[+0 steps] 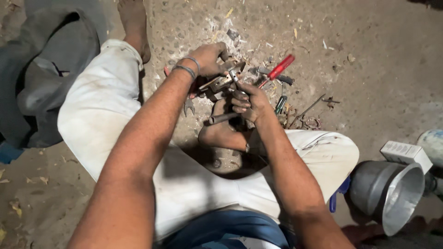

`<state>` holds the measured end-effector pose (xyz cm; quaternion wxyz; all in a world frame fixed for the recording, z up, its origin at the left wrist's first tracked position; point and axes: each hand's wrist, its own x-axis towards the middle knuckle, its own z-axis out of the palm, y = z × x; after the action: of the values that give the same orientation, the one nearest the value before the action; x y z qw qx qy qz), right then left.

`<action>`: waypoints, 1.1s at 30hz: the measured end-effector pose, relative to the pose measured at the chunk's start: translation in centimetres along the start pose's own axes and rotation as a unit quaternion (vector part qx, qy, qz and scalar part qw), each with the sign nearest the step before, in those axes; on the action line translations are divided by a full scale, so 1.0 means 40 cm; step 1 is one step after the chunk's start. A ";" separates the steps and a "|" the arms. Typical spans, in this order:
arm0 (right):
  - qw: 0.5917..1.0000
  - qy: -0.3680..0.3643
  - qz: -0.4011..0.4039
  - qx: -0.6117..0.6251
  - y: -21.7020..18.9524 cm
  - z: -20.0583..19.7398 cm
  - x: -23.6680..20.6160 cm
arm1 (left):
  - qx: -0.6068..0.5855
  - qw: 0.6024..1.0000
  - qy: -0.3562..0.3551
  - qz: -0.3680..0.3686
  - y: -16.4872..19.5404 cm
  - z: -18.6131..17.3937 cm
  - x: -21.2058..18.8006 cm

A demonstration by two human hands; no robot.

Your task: The person sits on the ground of a repair yard and works on a small engine clutch/hub assembly, using pliers and a screwdriver to manipulate and remove parts from the assembly, at one point lifting the housing to reposition it while continuing to work on the components.

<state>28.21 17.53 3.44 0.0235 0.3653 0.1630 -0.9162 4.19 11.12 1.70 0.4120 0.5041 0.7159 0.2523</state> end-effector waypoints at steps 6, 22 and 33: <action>0.730 0.232 -0.337 -0.547 0.060 0.005 0.014 | 0.038 0.999 -0.007 0.027 -0.039 0.011 0.008; 0.708 0.250 -0.360 -0.554 0.134 0.012 0.025 | 0.015 0.997 0.064 0.044 -0.071 0.046 -0.029; 1.000 -0.027 0.016 0.000 0.025 -0.001 0.020 | -0.049 0.997 0.060 0.027 -0.055 0.015 -0.042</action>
<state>27.82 16.65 2.60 0.0424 0.3428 0.1567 -0.9253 3.84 8.73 0.23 0.3855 0.4865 0.7124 0.3275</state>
